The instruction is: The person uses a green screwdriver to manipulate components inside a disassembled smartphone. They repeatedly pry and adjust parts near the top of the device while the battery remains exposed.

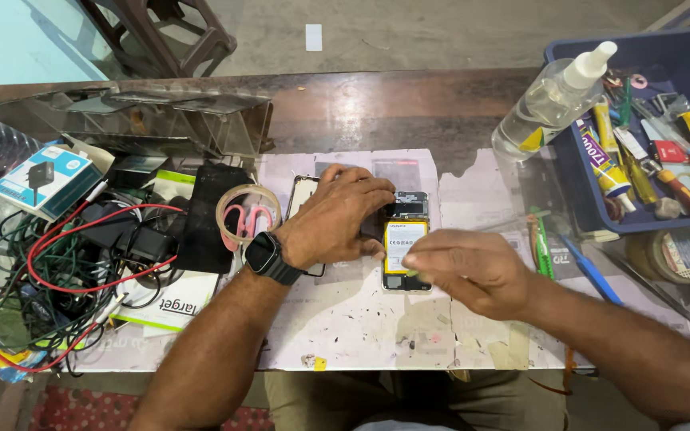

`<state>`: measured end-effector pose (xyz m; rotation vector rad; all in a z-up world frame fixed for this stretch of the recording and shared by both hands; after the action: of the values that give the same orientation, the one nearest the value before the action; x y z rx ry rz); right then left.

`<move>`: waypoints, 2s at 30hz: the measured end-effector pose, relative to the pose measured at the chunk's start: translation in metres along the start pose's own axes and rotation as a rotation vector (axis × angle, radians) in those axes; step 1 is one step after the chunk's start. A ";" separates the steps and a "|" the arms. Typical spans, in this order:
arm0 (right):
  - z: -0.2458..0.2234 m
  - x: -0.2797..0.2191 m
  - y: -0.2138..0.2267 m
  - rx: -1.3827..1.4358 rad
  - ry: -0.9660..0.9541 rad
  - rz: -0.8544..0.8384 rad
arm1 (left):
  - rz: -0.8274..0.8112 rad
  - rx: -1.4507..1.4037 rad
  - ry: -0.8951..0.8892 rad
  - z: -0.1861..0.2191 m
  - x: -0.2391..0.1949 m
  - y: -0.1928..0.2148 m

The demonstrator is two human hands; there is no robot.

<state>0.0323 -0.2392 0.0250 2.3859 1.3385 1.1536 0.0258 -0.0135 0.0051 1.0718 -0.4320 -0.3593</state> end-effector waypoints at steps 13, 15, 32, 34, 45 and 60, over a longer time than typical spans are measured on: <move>-0.001 0.000 -0.001 -0.031 0.003 -0.023 | -0.010 -0.014 0.016 0.000 0.000 0.000; -0.001 0.000 -0.002 0.001 -0.014 -0.035 | -0.017 -0.017 0.019 0.000 0.000 -0.001; -0.007 0.003 0.000 -0.127 -0.026 -0.063 | 0.053 -0.004 -0.066 -0.009 -0.002 -0.009; -0.009 0.004 -0.002 -0.131 -0.039 -0.049 | 0.050 -0.014 -0.061 -0.007 -0.003 -0.010; 0.002 -0.002 -0.003 -0.123 -0.100 -0.061 | 0.078 -0.028 -0.074 -0.007 -0.004 -0.011; 0.008 -0.006 0.005 -0.070 -0.039 0.126 | -0.058 -0.266 -0.198 0.018 -0.004 -0.018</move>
<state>0.0398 -0.2451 0.0189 2.4594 1.1316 1.1581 0.0122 -0.0331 -0.0039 0.7936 -0.5143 -0.5615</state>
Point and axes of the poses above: each hand's wrist, its own x-axis towards the middle knuckle, its own y-axis out of the back of the hand, z = x × y, the point moved 3 cm from there along x, towards the middle knuckle, and after that the axes turned 1 degree about x, right-handed, at the moved point
